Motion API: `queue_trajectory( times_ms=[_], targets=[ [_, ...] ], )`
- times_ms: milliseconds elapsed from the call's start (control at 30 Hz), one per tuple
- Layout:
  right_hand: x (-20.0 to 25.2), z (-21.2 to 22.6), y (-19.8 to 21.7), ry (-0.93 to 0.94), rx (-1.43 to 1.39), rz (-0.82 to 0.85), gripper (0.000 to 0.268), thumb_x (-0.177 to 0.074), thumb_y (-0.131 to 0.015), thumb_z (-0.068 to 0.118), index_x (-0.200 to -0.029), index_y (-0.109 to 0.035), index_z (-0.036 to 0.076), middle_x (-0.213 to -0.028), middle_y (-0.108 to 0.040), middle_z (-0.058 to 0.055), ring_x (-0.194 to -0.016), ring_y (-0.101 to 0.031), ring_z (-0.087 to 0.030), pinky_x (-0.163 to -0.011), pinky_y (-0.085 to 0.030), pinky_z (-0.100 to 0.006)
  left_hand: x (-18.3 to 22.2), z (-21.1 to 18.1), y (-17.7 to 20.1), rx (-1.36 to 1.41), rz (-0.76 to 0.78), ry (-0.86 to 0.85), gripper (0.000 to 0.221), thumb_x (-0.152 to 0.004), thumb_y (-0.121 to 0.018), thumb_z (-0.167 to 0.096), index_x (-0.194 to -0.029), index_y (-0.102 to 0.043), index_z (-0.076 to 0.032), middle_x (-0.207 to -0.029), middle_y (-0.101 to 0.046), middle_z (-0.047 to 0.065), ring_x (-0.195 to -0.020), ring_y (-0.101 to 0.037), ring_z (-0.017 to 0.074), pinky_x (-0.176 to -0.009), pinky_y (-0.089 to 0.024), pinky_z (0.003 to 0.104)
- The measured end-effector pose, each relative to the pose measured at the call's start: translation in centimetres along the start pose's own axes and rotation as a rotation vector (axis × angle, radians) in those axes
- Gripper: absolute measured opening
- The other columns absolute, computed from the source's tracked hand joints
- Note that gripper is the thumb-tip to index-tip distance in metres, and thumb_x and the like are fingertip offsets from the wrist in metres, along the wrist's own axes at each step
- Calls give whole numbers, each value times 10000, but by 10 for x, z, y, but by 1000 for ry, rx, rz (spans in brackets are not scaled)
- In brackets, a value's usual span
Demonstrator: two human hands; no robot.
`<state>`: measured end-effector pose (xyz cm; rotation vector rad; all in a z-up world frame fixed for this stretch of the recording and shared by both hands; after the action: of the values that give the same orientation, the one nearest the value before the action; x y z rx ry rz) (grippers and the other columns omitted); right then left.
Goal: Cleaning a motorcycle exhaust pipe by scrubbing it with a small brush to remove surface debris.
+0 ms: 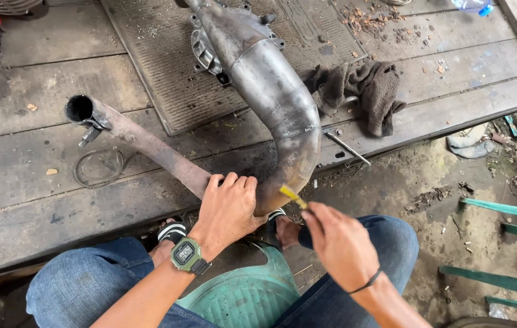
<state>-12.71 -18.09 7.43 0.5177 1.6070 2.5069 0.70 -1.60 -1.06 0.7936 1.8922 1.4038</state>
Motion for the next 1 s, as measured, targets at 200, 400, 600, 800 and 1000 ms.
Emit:
queue_trajectory(
  times_ms=[200,400,600,800,1000],
  targets=[
    [1,0,4,32,53,1,299,-1021,-499,303,-1133,-654,73,-970,-772,-83,-658,-755,-289,-580,-636,-457,1,0,0,-9,-23,-15,667,-755,-811,-746,-868,-606,-121,-748,-691,33,-777,-642,261,-723,-468,421],
    [4,6,-3,22,49,9,222,-1033,-498,301,-1031,-608,108,-808,-729,-52,-630,-654,-342,-540,-490,-466,2,0,-1,34,-5,-10,608,-750,-836,-662,-902,-612,-117,-787,-700,37,-809,-640,276,-738,-451,427],
    [-13,17,2,-18,46,-88,238,-1044,-518,285,-965,-606,78,-702,-694,-139,-564,-603,-404,-543,-421,-505,1,0,0,-3,34,-16,592,-715,-843,-633,-923,-627,-123,-823,-703,29,-859,-650,272,-766,-458,432],
    [9,6,2,-167,97,6,279,-1043,-474,365,-1024,-612,123,-729,-719,-99,-614,-650,-361,-584,-468,-469,2,0,-5,6,38,-2,635,-720,-836,-685,-947,-651,-121,-853,-729,25,-880,-663,257,-793,-471,434],
    [-14,27,10,-93,110,-71,329,-1059,-476,354,-1109,-679,101,-808,-746,-182,-785,-742,-412,-634,-602,-527,4,1,7,134,77,-15,625,-732,-818,-485,-1122,-687,-15,-910,-721,131,-1012,-678,323,-977,-473,502]
  ],
)
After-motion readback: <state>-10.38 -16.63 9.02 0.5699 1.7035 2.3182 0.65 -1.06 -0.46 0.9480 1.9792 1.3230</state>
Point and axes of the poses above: each hand's wrist, its own x-axis away from the middle knuckle, its own y-axis out of the back of the hand, z = x × y, the point moved 1 cm from there along -x, towards the middle knuckle
